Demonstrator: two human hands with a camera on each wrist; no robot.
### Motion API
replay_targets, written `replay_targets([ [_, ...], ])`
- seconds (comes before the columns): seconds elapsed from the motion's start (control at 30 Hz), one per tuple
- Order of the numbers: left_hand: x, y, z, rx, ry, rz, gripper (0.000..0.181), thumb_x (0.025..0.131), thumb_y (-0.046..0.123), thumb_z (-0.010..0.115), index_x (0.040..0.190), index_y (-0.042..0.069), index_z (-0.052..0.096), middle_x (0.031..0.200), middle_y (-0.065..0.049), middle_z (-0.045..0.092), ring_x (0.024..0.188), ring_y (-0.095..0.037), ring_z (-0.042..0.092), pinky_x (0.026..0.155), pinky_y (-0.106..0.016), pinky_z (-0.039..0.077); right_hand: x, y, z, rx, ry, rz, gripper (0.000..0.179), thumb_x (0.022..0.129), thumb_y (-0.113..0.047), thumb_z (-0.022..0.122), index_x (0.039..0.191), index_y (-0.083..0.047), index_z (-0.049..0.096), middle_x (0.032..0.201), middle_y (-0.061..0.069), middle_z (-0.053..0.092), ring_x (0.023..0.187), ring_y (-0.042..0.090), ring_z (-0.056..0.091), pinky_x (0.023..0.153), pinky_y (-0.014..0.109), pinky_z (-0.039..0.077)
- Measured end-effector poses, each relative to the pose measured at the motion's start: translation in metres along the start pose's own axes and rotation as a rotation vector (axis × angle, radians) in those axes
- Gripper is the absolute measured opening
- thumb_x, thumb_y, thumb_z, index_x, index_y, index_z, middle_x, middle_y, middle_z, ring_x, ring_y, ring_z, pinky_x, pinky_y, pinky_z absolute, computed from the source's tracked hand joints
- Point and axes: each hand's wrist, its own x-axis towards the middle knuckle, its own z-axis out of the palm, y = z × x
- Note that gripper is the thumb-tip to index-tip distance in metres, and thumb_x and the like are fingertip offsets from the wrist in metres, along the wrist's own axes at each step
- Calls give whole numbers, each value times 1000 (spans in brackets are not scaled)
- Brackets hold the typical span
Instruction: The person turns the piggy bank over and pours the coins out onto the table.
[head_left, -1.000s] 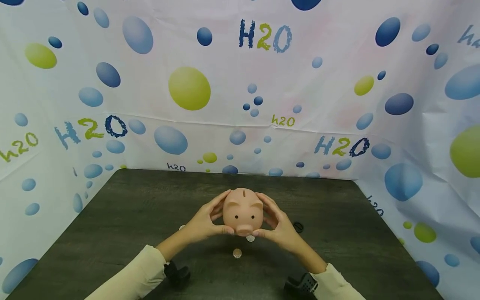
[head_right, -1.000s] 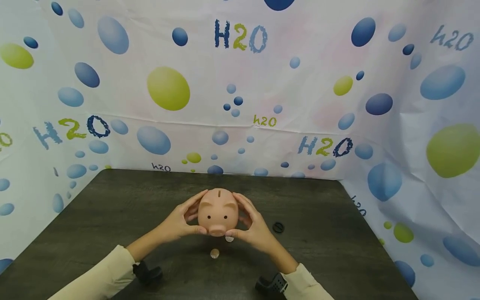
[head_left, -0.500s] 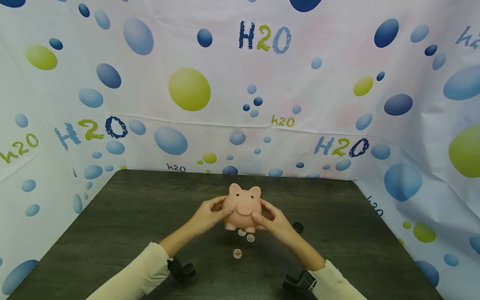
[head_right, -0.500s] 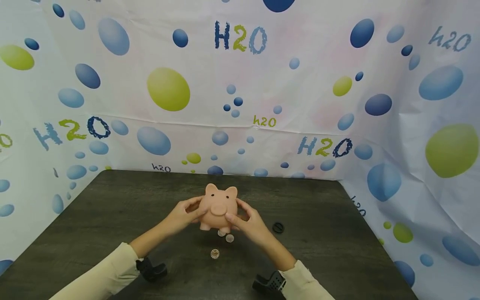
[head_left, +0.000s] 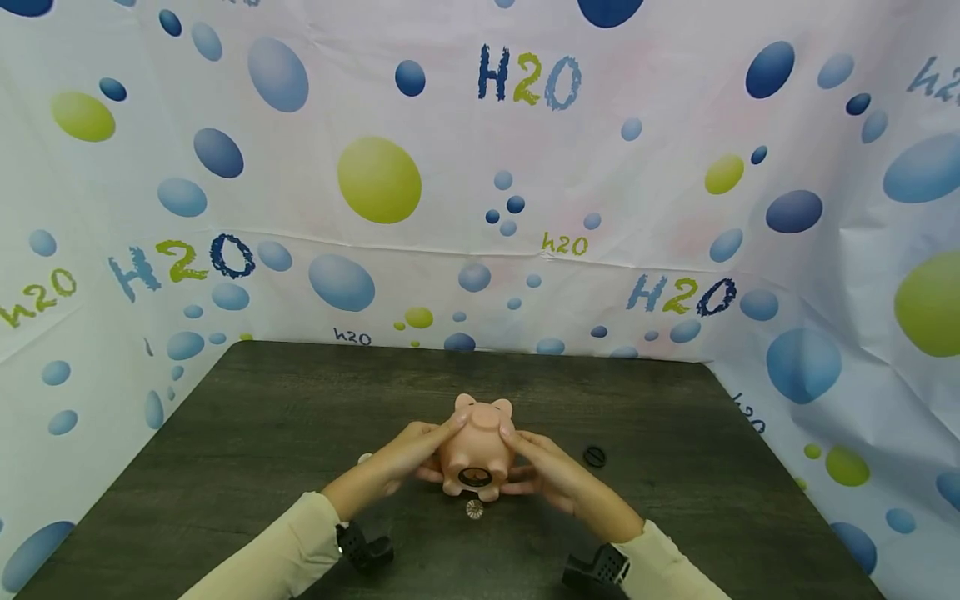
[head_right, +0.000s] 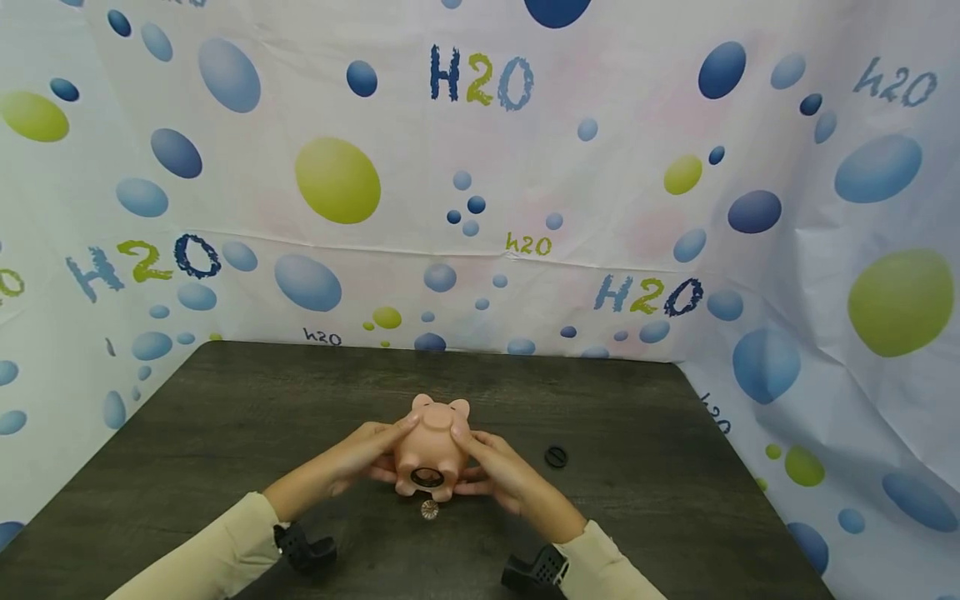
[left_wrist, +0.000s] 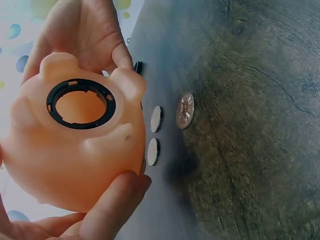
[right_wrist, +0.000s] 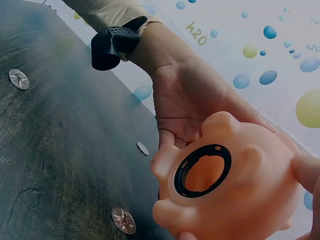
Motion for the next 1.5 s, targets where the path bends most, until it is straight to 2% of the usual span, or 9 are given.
replay_targets([
  [0.27, -1, 23, -10, 28, -26, 61, 69, 97, 52, 49, 133, -6, 51, 113, -18, 66, 95, -28, 69, 79, -38, 59, 1, -18, 1, -24, -18, -79, 68, 101, -39, 48, 147, 5, 23, 140, 26, 37, 113, 29, 57, 97, 45, 50],
  [0.37, -7, 37, -16, 67, -51, 250, 66, 96, 41, 57, 144, -1, 39, 134, -21, 52, 113, -31, 60, 87, -38, 56, -5, -28, 3, -95, -21, -285, 68, 99, -29, 56, 150, -2, 21, 144, 25, 33, 117, 23, 56, 97, 42, 50],
  [0.5, -11, 46, -19, 121, -160, 641, 86, 88, 17, 72, 154, 8, 17, 154, -19, 26, 138, -31, 36, 105, -37, 44, -12, -31, -2, -310, -21, -736, 82, 90, -14, 69, 152, -2, 16, 153, 24, 18, 132, 22, 45, 105, 40, 43],
  [0.6, -8, 32, -17, 144, -220, 758, 98, 82, 7, 77, 155, 10, 11, 158, -16, 15, 144, -22, 26, 112, -34, 35, -11, -17, -8, -429, -27, -899, 89, 85, -2, 72, 153, 0, 14, 157, 21, 8, 140, 19, 33, 111, 36, 36],
  [0.7, -3, 11, -15, 139, -221, 680, 99, 80, 5, 77, 155, 10, 12, 158, -17, 15, 142, -18, 29, 110, -32, 37, -6, 4, -11, -415, -61, -830, 89, 84, 6, 69, 153, -3, 13, 158, 20, 5, 139, 9, 34, 109, 34, 39],
  [0.83, 2, -4, -14, 72, -208, 576, 97, 81, 10, 77, 154, 7, 13, 156, -21, 16, 141, -34, 29, 108, -35, 39, 0, 18, -15, -340, -63, -734, 87, 86, 4, 68, 154, -6, 15, 157, 22, 8, 134, 5, 39, 105, 38, 44],
  [1.13, 4, 3, -12, 12, -171, 531, 89, 86, 11, 74, 154, 7, 16, 155, -23, 18, 138, -42, 30, 105, -41, 42, -1, 8, -16, -255, -41, -632, 82, 90, -2, 66, 154, -7, 16, 155, 26, 15, 133, 32, 44, 97, 41, 51],
  [1.27, 5, 7, -8, -6, -96, 428, 78, 91, 18, 69, 152, 6, 22, 152, -22, 27, 135, -40, 37, 102, -42, 46, -3, 2, -13, -261, 39, -549, 72, 94, -9, 62, 153, -7, 21, 155, 21, 22, 127, 46, 43, 92, 39, 53],
  [1.5, 4, 7, 0, 13, -8, 176, 67, 97, 43, 54, 143, -3, 38, 134, -20, 53, 116, -29, 58, 92, -41, 53, -4, -4, -7, -180, 84, -256, 62, 102, -31, 49, 150, 0, 25, 145, 26, 35, 120, 34, 53, 94, 44, 52],
])
